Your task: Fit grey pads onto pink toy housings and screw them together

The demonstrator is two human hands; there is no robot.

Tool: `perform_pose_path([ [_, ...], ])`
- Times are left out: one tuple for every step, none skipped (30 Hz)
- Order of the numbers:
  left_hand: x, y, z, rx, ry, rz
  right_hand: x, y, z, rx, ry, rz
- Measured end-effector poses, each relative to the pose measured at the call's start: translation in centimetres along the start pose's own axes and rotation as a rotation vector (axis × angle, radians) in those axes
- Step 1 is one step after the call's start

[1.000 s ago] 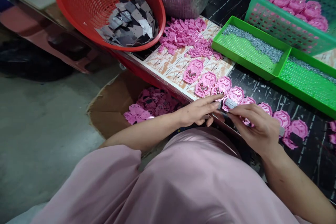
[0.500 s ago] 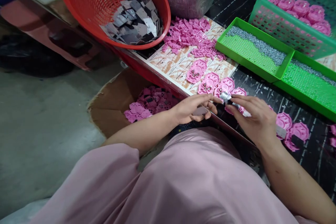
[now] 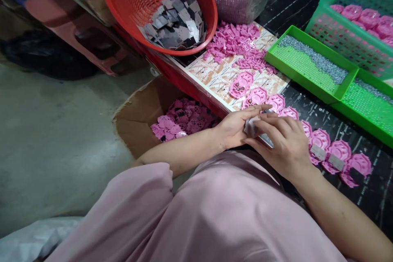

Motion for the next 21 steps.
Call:
perform_pose_path([
  [-0.1, 0.0, 0.2, -0.011, -0.004, 0.011, 0.1, -0.3, 0.0, -0.021, 0.000, 0.006],
  [-0.2, -0.1, 0.3, -0.022, -0.011, 0.023, 0.2, -0.5, -0.1, -0.046, -0.004, 0.007],
  [-0.2, 0.0, 0.4, -0.031, -0.020, 0.032, 0.3, -0.5, -0.4, -0.072, -0.013, 0.002],
  [-0.1, 0.0, 0.4, -0.040, -0.030, 0.036, 0.5, -0.5, -0.6, -0.094, -0.027, -0.008],
  [0.0, 0.2, 0.4, -0.046, -0.040, 0.040, 0.7, -0.4, -0.9, -0.109, -0.055, -0.020],
  [0.1, 0.3, 0.4, -0.054, -0.050, 0.045, 0.9, -0.2, -1.2, -0.124, -0.107, -0.038],
  [0.3, 0.5, 0.3, -0.067, -0.062, 0.054, 1.2, 0.0, -1.4, -0.151, -0.187, -0.068],
  [0.4, 0.7, 0.3, -0.093, -0.067, 0.073, 1.4, 0.2, -1.6, -0.197, -0.282, -0.104],
  [0.5, 1.0, 0.3, -0.143, -0.067, 0.103, 1.6, 0.3, -1.9, -0.260, -0.384, -0.141],
  [0.5, 1.2, 0.3, -0.216, -0.071, 0.136, 1.8, 0.4, -2.0, -0.332, -0.478, -0.166],
  [0.5, 1.6, 0.4, -0.307, -0.087, 0.163, 1.9, 0.4, -2.2, -0.392, -0.542, -0.171],
  [0.4, 1.9, 0.4, -0.404, -0.115, 0.174, 2.0, 0.4, -2.2, -0.425, -0.561, -0.158],
  [0.4, 2.2, 0.4, -0.490, -0.150, 0.169, 1.9, 0.4, -2.2, -0.422, -0.533, -0.130],
  [0.3, 2.5, 0.3, -0.555, -0.183, 0.147, 1.8, 0.4, -2.2, -0.383, -0.470, -0.097],
  [0.2, 2.8, 0.2, -0.591, -0.209, 0.116, 1.7, 0.4, -2.1, -0.319, -0.385, -0.072],
  [0.2, 3.1, 0.1, -0.603, -0.220, 0.085, 1.5, 0.4, -2.0, -0.245, -0.289, -0.054],
  [0.2, 3.2, 0.0, -0.597, -0.218, 0.064, 1.3, 0.4, -1.9, -0.182, -0.199, -0.042],
  [0.3, 3.3, -0.2, -0.583, -0.208, 0.052, 1.1, 0.4, -1.8, -0.135, -0.122, -0.032],
  [0.4, 3.4, -0.3, -0.568, -0.196, 0.047, 0.9, 0.3, -1.7, -0.109, -0.062, -0.020],
  [0.5, 3.5, -0.5, -0.553, -0.186, 0.045, 0.7, 0.2, -1.7, -0.101, -0.021, -0.011],
  [0.6, 3.6, -0.8, -0.536, -0.176, 0.045, 0.5, 0.0, -1.8, -0.105, 0.004, -0.006],
])
Point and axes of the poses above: each hand's wrist, its own x-axis away from the middle knuckle, its own y-axis out of the back of the hand, z = x × y, the point moved 1 cm from there along -x, towards the middle knuckle, and after that the axes turned 4 degrees about -x, right-handed, at the moved point
